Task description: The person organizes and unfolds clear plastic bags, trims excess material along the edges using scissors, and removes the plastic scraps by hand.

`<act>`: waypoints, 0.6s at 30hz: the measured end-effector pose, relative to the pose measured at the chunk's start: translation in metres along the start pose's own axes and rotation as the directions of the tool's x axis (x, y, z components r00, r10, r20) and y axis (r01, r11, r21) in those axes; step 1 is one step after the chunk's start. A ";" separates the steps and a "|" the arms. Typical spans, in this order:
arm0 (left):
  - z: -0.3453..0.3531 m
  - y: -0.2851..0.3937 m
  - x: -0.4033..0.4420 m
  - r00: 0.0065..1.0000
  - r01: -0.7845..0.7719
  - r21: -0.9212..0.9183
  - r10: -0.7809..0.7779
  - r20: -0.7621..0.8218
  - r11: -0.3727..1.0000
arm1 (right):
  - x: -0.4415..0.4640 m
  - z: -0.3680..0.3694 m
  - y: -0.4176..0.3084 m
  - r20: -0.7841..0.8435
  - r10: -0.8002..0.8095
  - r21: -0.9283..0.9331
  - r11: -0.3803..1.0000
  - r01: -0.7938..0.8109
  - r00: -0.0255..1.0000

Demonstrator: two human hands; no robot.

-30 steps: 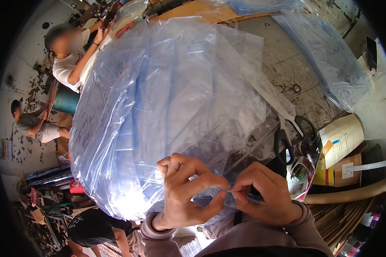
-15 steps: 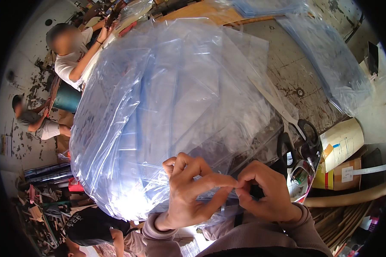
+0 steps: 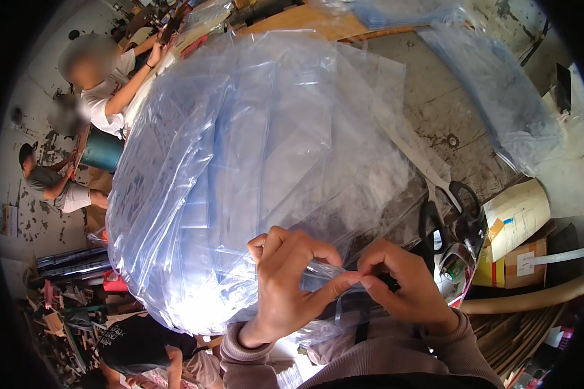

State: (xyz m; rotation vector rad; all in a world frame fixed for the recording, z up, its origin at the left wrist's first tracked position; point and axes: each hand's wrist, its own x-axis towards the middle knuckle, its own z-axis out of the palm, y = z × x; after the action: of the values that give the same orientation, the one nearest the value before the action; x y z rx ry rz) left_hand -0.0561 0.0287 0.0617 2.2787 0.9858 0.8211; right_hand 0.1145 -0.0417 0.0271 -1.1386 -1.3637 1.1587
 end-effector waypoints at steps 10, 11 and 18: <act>-0.005 0.010 -0.017 0.983 -0.060 0.362 0.119 -0.143 0.930 | -0.021 -0.017 0.019 -0.043 -0.144 -0.263 0.956 0.128 0.989; -0.016 0.021 -0.021 0.984 0.039 0.511 0.055 -0.168 0.859 | -0.024 -0.024 0.021 -0.065 -0.104 -0.186 0.978 0.091 0.992; -0.041 0.016 -0.061 0.996 0.008 0.215 0.011 -0.086 0.977 | -0.051 -0.089 -0.021 -0.428 -0.071 -0.381 0.918 -0.109 0.901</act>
State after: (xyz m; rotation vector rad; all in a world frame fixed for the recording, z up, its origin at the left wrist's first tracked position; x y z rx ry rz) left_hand -0.1106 -0.0195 0.0806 2.4424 1.1623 0.8570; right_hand 0.2062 -0.0872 0.0492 -1.5951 -1.2576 0.5872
